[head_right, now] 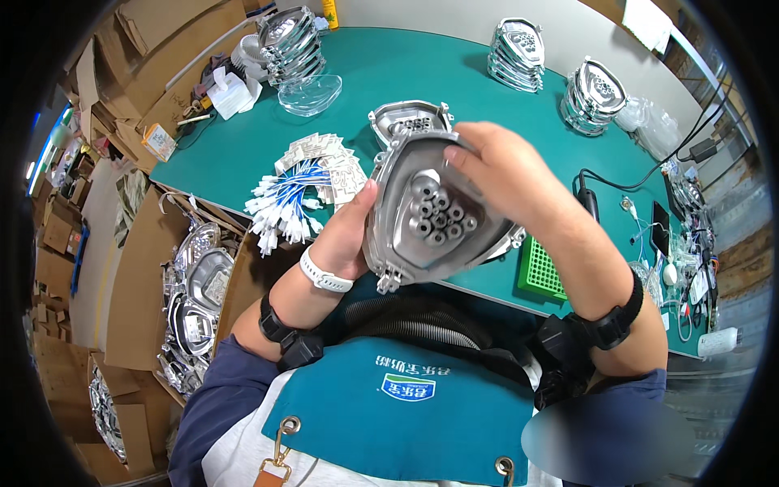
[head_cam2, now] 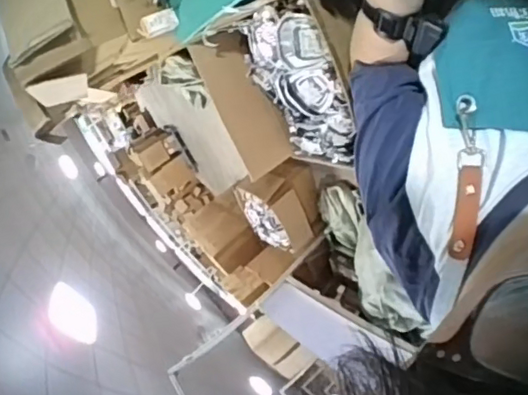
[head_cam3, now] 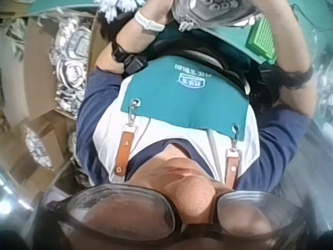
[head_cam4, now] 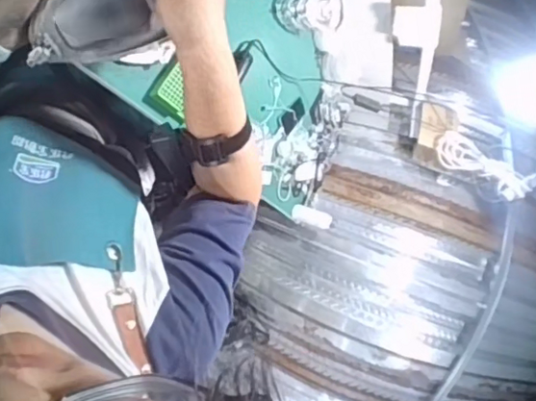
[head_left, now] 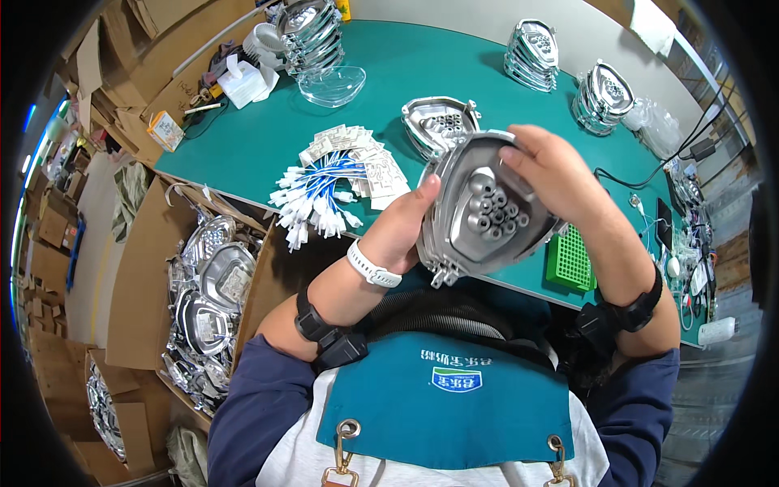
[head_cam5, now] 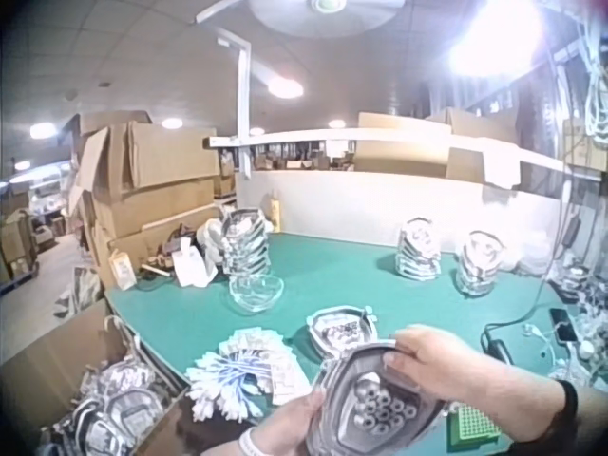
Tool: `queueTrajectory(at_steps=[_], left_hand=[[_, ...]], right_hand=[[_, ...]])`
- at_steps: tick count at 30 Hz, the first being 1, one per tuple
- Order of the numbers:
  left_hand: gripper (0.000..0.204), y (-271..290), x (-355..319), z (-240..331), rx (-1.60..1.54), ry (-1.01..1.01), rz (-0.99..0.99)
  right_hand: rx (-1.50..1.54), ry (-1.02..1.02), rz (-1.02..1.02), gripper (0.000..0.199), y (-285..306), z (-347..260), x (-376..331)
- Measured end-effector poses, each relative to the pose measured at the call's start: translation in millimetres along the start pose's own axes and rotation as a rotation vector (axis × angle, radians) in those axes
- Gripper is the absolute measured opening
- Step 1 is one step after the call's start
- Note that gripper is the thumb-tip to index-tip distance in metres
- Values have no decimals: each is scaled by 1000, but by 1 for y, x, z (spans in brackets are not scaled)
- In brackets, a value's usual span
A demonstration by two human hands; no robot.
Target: The worker is assembling and securing internal metal and electrical components into polished metal housings using a power screwdriver.
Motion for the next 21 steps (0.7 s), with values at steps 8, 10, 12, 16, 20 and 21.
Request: queueTrajectory(at_steps=[8,10,12,16,20,21], left_hand=[[52,-6,12,22,190,-52,-138],[49,-11,23,37,118,-36,-198],[47,-24,29,49,160,0,-218],[47,-19,59,38,254,0,-128],[31,-14,72,14,426,1,38],[33,-10,70,11,567,15,3]], right_hand=[[532,-95,-120,43,19,1,3],[881,-45,-287,49,32,6,4],[945,-142,-288,43,36,8,0],[950,-360,-145,43,26,39,0],[988,-561,-96,44,30,86,-20],[945,-587,-118,43,28,95,-20]])
Point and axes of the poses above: each hand's wrist, its own x-axis towards the middle knuckle, its own y-axis out of the back of the hand, z = x × y, the point moved 2 cm from there along x, towards the middle knuckle, and after that the axes turned 4 degrees about -x, right-handed, at the moved point
